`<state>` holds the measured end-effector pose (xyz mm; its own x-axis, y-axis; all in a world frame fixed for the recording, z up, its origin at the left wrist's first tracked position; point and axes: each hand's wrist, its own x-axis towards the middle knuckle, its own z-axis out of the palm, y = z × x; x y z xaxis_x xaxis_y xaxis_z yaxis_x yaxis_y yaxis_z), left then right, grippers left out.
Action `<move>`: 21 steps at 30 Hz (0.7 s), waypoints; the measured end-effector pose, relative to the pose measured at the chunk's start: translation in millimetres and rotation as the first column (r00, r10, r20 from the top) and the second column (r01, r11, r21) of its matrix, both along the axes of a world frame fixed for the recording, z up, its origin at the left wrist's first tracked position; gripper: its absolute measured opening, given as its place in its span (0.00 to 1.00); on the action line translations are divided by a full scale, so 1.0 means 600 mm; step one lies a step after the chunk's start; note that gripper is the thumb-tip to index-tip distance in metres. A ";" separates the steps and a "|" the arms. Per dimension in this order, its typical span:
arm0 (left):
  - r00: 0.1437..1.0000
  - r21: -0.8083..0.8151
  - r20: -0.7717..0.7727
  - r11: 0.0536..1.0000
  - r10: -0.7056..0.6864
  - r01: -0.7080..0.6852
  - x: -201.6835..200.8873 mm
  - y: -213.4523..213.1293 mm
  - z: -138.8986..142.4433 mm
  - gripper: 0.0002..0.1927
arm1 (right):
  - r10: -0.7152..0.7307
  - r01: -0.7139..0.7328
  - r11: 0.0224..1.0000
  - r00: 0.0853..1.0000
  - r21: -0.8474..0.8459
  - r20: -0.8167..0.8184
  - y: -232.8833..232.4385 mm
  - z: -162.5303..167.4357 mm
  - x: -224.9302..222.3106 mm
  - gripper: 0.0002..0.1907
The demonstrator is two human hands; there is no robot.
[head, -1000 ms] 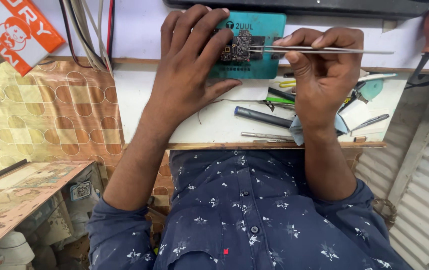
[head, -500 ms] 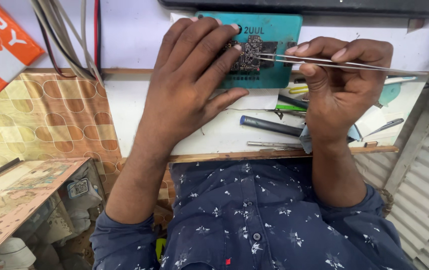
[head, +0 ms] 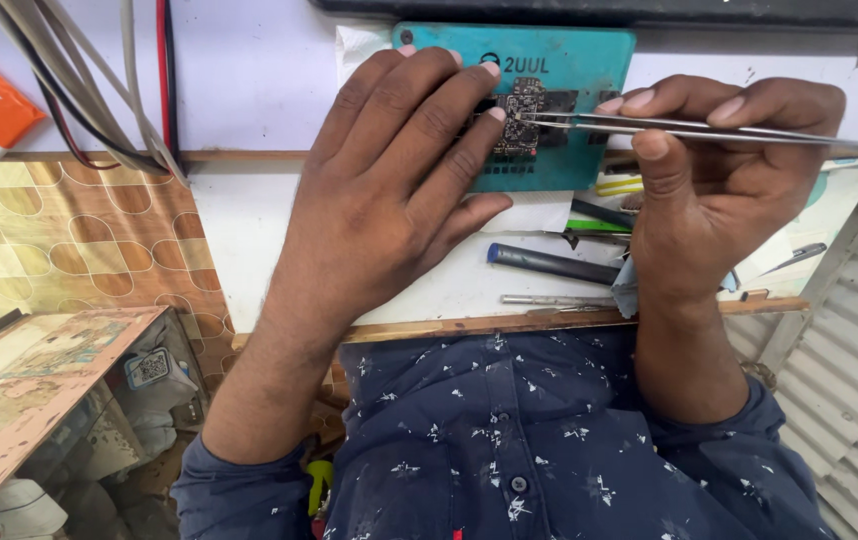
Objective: The person uses tweezers to pick up a small component from a stencil and places it onto a circuit board. They apply flux paste with a wooden stick to the board, then use a hot air gun to heat the component. The person repeats the flux application and component placement on another area of the board.
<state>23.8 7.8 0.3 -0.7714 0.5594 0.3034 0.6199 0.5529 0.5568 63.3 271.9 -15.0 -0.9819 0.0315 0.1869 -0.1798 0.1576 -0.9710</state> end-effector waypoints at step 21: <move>1.000 0.006 0.020 1.000 -0.022 0.022 -0.006 0.003 -0.012 0.28 | 0.002 0.022 0.985 0.991 0.172 -0.137 0.025 -0.020 -0.004 0.20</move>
